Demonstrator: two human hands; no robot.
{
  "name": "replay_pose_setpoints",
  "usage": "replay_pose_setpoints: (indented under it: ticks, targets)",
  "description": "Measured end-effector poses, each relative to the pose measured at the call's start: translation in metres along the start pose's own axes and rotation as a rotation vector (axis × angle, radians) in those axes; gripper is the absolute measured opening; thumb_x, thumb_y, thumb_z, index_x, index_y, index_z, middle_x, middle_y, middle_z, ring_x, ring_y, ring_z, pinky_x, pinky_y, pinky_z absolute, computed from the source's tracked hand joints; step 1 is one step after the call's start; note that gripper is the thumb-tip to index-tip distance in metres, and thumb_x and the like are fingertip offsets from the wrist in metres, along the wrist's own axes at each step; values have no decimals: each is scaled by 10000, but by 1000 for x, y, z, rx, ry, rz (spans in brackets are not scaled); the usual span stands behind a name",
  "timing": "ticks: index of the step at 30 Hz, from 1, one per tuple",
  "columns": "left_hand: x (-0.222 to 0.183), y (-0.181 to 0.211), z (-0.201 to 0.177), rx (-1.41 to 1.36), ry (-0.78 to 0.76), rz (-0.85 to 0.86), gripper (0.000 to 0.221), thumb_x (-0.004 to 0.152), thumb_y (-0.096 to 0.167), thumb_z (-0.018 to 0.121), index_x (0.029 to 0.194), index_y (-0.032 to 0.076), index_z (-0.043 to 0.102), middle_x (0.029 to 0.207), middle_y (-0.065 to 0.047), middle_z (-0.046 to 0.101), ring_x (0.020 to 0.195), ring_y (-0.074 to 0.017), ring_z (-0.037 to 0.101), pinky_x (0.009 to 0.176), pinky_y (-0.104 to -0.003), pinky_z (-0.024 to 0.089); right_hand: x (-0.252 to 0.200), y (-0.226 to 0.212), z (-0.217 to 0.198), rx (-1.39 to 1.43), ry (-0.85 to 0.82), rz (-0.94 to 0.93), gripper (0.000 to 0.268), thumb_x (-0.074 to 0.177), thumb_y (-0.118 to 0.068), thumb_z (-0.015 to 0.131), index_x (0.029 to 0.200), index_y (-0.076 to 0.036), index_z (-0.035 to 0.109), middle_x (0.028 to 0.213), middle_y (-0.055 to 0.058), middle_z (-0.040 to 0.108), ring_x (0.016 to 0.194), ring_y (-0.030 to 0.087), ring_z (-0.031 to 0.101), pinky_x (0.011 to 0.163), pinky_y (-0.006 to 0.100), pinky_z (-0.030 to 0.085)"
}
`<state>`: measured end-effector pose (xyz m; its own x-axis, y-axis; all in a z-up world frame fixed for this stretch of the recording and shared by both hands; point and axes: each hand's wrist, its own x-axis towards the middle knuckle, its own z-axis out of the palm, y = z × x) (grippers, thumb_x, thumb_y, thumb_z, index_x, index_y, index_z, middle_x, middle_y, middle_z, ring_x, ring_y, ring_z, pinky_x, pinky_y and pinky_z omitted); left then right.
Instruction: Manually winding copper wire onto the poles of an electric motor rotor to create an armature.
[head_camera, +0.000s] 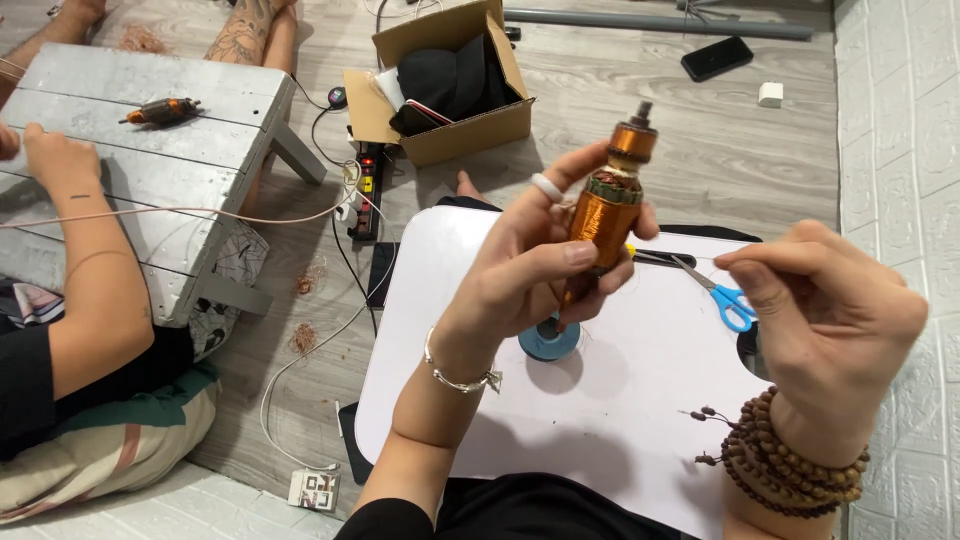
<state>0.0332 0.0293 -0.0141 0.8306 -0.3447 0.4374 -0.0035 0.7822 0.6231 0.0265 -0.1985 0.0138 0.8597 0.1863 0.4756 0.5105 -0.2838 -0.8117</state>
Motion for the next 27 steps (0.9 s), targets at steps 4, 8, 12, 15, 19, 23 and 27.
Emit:
replay_pose_setpoints:
  ticks: [4,8,12,15,19,23,27]
  targets:
    - [0,12,6,9,65,-20,748,942,-62,596,1611,47,279,1227,-280,618,850,-255,660,505,-239,482,3,4,-9,-67,10,-27,42,991,93,701,974,96,663,731,89,513,559,97,289,527,214,207]
    - [-1,13,4,37,23,19,746,946,-64,595,1620,36,291,1252,-262,638,855,-254,669,515,-246,481,0,4,-14,-97,40,-11,56,1031,118,696,996,115,652,765,99,483,614,120,303,571,228,221]
    - [2,16,6,105,73,49,750,934,-67,614,1610,43,308,1270,-269,634,866,-253,686,528,-232,512,5,2,-13,-62,82,13,58,1018,78,703,989,94,655,752,72,479,602,97,271,558,219,195]
    - [4,13,13,180,103,97,751,943,-46,605,1610,48,273,1267,-272,606,837,-198,656,497,-215,488,13,5,-14,-18,7,-16,20,985,111,641,975,97,651,711,87,519,516,91,318,461,195,222]
    - [4,8,26,582,159,140,739,955,-99,553,1596,102,245,1383,-220,560,821,-128,605,580,-205,507,22,-11,-7,-94,-166,-54,296,823,102,660,1117,79,635,1032,158,663,847,193,573,738,263,442]
    - [5,7,42,800,146,68,713,960,-110,563,1580,114,294,1050,-39,591,720,-73,467,622,-228,369,21,-13,10,-142,-228,-216,547,763,3,719,1286,72,575,1321,222,641,1220,299,641,1170,444,430]
    - [7,10,51,919,134,82,663,923,-98,592,1522,71,362,1160,-73,645,734,-68,488,641,-205,416,18,-17,21,-280,-155,-247,457,796,-39,724,1227,85,635,1503,256,481,1401,384,483,1172,462,376]
